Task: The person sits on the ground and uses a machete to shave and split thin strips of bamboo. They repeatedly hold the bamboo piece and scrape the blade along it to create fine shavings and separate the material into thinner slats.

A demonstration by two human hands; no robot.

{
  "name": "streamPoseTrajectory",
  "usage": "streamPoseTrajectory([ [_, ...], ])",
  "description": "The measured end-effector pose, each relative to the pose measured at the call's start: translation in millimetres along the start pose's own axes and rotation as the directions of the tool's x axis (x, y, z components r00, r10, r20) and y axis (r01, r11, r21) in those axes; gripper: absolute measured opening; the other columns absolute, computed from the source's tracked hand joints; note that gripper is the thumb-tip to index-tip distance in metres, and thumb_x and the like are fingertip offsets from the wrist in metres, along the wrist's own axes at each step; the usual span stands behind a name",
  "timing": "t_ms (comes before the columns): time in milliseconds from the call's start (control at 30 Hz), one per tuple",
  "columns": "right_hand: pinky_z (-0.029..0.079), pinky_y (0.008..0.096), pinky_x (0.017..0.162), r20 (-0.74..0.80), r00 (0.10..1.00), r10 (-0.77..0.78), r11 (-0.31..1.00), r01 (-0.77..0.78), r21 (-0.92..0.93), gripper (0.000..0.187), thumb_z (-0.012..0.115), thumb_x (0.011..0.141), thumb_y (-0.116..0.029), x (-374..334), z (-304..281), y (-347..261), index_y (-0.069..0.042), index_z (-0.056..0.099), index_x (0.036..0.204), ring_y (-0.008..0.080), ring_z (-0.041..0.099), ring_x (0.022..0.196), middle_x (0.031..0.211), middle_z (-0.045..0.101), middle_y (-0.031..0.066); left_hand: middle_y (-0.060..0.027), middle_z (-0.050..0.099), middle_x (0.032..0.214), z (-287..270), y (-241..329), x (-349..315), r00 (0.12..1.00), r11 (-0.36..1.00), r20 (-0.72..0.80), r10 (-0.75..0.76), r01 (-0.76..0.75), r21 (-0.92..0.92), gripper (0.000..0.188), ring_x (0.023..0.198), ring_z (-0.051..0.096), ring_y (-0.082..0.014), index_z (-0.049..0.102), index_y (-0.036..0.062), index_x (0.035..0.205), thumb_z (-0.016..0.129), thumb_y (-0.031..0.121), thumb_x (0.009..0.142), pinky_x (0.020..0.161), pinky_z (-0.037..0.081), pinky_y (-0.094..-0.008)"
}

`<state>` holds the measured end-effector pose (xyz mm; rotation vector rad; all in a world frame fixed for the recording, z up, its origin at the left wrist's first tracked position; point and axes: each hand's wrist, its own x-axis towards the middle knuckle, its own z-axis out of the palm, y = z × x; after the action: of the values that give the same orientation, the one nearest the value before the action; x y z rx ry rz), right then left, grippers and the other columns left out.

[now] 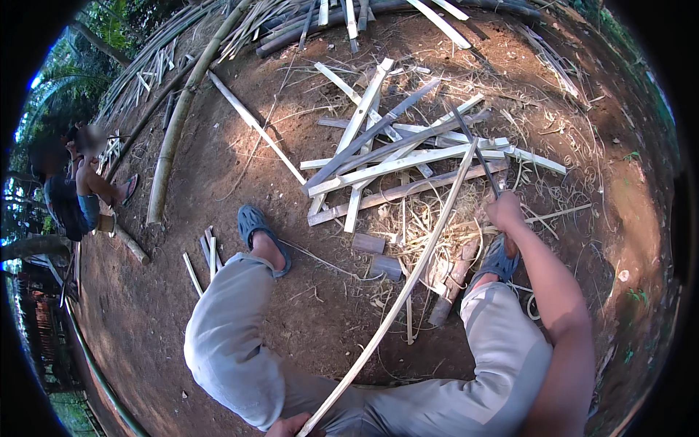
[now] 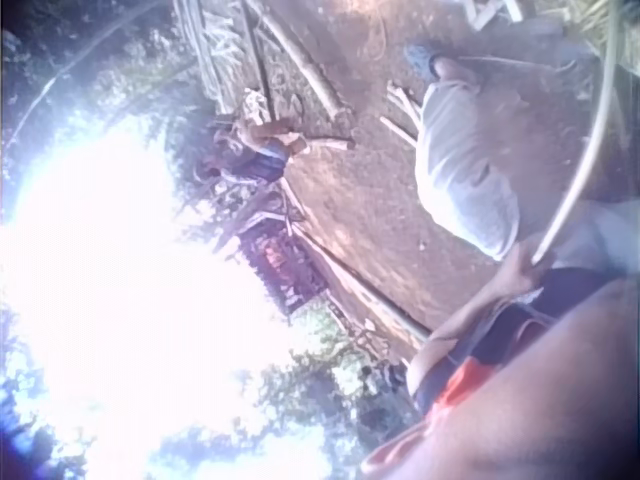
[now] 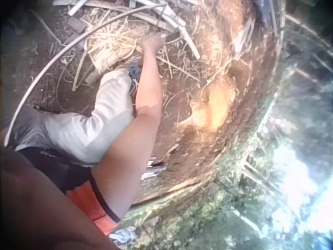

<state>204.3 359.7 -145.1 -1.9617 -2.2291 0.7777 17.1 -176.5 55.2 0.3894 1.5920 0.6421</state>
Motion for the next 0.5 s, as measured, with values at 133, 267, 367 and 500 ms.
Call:
streamPoseTrajectory([
  [133,0.041,0.0338,0.042,0.263,0.964,0.049,0.792,-0.197,0.578,0.016,0.068,0.087,-0.012,-28.4,20.3,-28.1,-0.002,0.059,0.080,0.0148,0.050,0.044,0.061,0.055,0.0042,0.0026,0.051,0.072,-11.0,8.0,47.6,0.986,0.979,0.085,0.144,-0.129,-0.158,0.016,0.063,0.047,-0.0044,0.052,0.0084,0.089,0.066,0.011,0.097,0.056,0.038,-0.0232],
  [267,0.035,0.0280,0.041,0.398,0.915,-0.069,0.542,-0.300,0.785,0.025,0.069,0.091,-0.024,-63.2,-0.8,-85.3,-0.003,0.058,0.082,0.0085,0.042,0.041,0.054,0.044,-0.0035,0.0041,0.042,0.065,-20.2,47.8,76.7,0.952,0.824,0.255,0.168,0.006,-0.566,0.024,0.048,0.038,-0.0041,0.048,0.0110,0.091,0.058,0.030,0.104,0.043,0.031,-0.0217],
  [367,0.032,0.0249,0.041,0.429,0.877,-0.219,0.465,-0.293,0.836,0.038,0.069,0.094,-0.038,-92.6,-28.2,-118.9,-0.002,0.061,0.085,0.0054,0.036,0.041,0.052,0.038,-0.0064,0.0065,0.033,0.060,-46.1,92.2,77.5,0.902,0.790,0.334,0.275,-0.014,-0.613,0.048,0.042,0.032,-0.0034,0.044,0.0115,0.093,0.041,0.058,0.103,0.038,0.030,-0.0196],
  [500,0.032,0.0260,0.043,0.460,0.803,-0.378,0.359,-0.330,0.873,0.054,0.067,0.095,-0.052,-128.4,-57.5,-155.7,0.002,0.067,0.103,0.0045,0.032,0.041,0.053,0.031,-0.0089,0.0048,0.035,0.058,-74.4,141.8,78.9,0.866,0.772,0.382,0.322,-0.006,-0.636,0.073,0.036,0.034,-0.0029,0.045,0.0089,0.095,0.021,0.078,0.095,0.033,0.034,-0.0192],
])
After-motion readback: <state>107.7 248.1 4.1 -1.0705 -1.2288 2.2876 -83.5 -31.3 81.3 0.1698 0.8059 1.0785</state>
